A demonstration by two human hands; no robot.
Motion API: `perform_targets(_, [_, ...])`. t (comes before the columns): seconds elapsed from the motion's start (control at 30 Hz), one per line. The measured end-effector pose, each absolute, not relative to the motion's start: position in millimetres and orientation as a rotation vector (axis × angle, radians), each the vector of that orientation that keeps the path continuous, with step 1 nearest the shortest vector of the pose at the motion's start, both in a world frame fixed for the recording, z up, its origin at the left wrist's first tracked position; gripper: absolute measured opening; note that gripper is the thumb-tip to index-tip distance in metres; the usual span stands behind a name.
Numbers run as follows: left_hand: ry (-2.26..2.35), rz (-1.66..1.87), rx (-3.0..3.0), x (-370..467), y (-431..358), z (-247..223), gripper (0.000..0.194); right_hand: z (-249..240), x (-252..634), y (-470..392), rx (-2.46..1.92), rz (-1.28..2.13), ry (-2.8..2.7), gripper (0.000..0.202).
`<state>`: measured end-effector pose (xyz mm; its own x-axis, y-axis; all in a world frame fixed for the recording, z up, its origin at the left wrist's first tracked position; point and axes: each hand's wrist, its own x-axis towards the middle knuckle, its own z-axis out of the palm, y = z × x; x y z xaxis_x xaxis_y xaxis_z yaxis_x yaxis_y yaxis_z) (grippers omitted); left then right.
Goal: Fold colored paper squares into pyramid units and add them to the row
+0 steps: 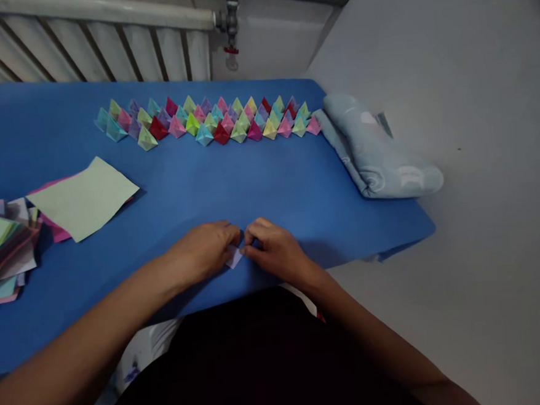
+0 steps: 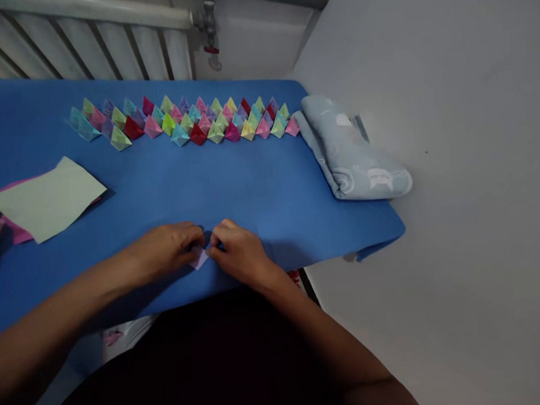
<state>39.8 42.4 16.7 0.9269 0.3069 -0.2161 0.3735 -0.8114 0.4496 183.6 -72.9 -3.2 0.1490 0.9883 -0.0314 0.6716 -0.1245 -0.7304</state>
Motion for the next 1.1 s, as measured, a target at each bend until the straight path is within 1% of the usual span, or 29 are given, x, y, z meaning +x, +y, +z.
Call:
perform_targets(0.1, [0.541,-0.26,2.531,48.3,47.2,19.2,0.024,-8.9,184.9,-78.7,-1.776,0.695,-1.392,0.009])
perform_targets(0.23, [0.675,-0.363,2.469,46.9,47.6,22.5,0.017,-10.6,188.0,-81.6,-1.729,0.723,-1.212,0.009])
perform_targets(0.4, [0.734,-0.324,2.263,27.0,50.7,17.2,0.012,-12.4,185.6,-82.3,-1.703,0.732,-1.208,0.009])
perform_targets(0.5, [0.754,-0.223,1.965,12.9,51.1,17.1,0.01,-9.3,178.5,-86.0,-1.673,0.803,-1.181,0.009])
perform_targets(0.57, [0.767,-0.089,1.786,5.9,49.4,19.7,0.018,-5.4,172.4,-88.7,-1.656,0.918,-1.129,0.008])
perform_targets(0.63, [0.811,0.056,1.643,2.1,45.7,22.7,0.023,-2.3,166.1,-89.4,-1.637,1.024,-1.062,0.016])
perform_targets(0.7, [0.871,0.175,1.516,1.4,39.7,24.0,0.023,-0.9,160.2,-87.4,-1.596,1.091,-0.992,0.025])
perform_targets(0.73, [0.895,0.225,1.457,2.0,36.0,23.8,0.023,-0.7,157.4,-85.5,-1.568,1.12,-0.967,0.026])
perform_targets(0.9, [0.93,0.395,1.239,6.9,17.6,16.0,0.023,1.4,146.3,-77.2,-1.493,1.204,-0.911,0.012])
perform_targets(1.0, [0.924,0.428,1.139,6.0,12.6,13.4,0.023,5.5,144.8,-77.2,-1.497,1.206,-0.895,0.01])
perform_targets(1.1, [0.89,0.379,1.109,3.6,12.0,16.1,0.021,9.1,147.2,-78.6,-1.525,1.185,-0.916,0.01])
